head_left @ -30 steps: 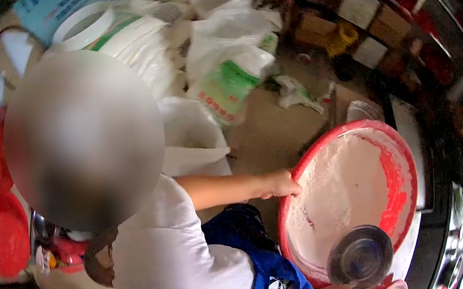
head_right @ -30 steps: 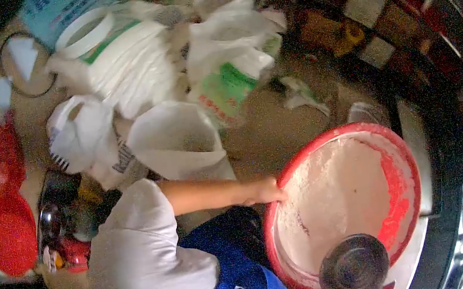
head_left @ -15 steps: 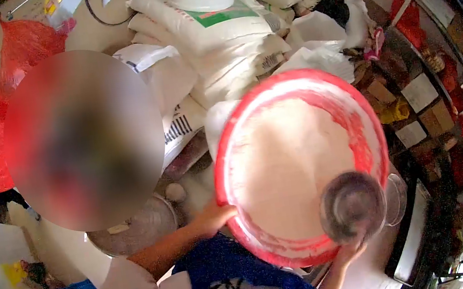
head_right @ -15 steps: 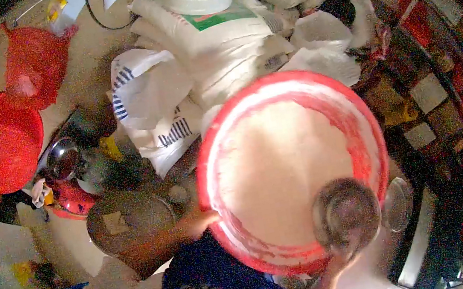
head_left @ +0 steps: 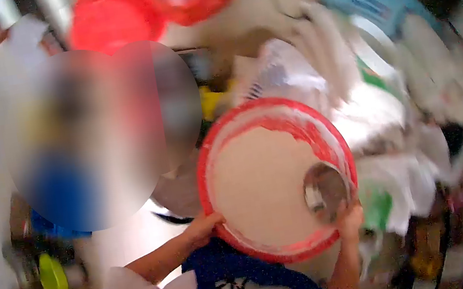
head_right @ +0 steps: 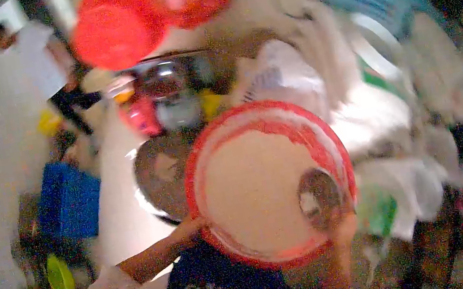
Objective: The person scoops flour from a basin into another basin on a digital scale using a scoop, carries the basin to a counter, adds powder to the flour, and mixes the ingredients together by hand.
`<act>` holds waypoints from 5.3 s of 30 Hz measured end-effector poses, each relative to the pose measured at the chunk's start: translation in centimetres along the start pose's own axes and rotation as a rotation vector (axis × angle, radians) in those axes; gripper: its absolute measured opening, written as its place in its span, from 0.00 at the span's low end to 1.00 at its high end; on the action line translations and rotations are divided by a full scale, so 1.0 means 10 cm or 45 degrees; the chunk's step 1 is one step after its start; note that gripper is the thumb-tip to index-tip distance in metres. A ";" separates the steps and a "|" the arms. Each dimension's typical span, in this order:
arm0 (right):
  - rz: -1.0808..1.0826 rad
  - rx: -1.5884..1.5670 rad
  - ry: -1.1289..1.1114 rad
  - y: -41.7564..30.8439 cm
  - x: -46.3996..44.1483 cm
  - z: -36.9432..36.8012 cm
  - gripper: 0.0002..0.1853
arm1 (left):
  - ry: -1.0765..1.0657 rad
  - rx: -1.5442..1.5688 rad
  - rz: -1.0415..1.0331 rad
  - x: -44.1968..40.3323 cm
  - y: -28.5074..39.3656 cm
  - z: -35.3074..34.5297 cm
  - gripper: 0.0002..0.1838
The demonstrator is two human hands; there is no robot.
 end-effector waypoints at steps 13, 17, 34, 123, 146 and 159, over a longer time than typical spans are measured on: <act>0.848 -0.281 -0.046 0.55 -0.96 0.18 0.22 | 0.442 0.323 -0.310 0.99 -1.26 -0.54 0.23; 0.611 -0.327 0.046 0.61 -1.77 0.48 0.25 | 0.634 0.563 -0.229 1.23 -0.83 -0.80 0.20; -0.002 0.241 0.513 1.02 -5.26 1.14 0.46 | 0.457 0.252 -0.720 -0.12 2.28 -1.55 0.03; -1.698 0.212 3.341 -3.37 8.11 -1.99 0.11 | -2.372 -1.535 1.751 3.94 -5.26 -1.25 0.19; -1.058 -0.249 3.786 -3.11 9.69 -0.89 0.18 | -2.931 -1.610 1.652 5.63 -6.90 -1.70 0.15; -1.353 0.270 3.968 -3.73 8.72 -0.94 0.14 | -3.036 -1.444 1.606 5.94 -5.96 -1.54 0.15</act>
Point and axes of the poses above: each hand's wrist, its own x-axis away from the middle knuckle, its own z-axis out of the back of the hand, y = z × x, the point moved 5 cm from there along -x, towards the middle knuckle, and after that the axes turned 1 degree about -y, right-handed, at the moved point
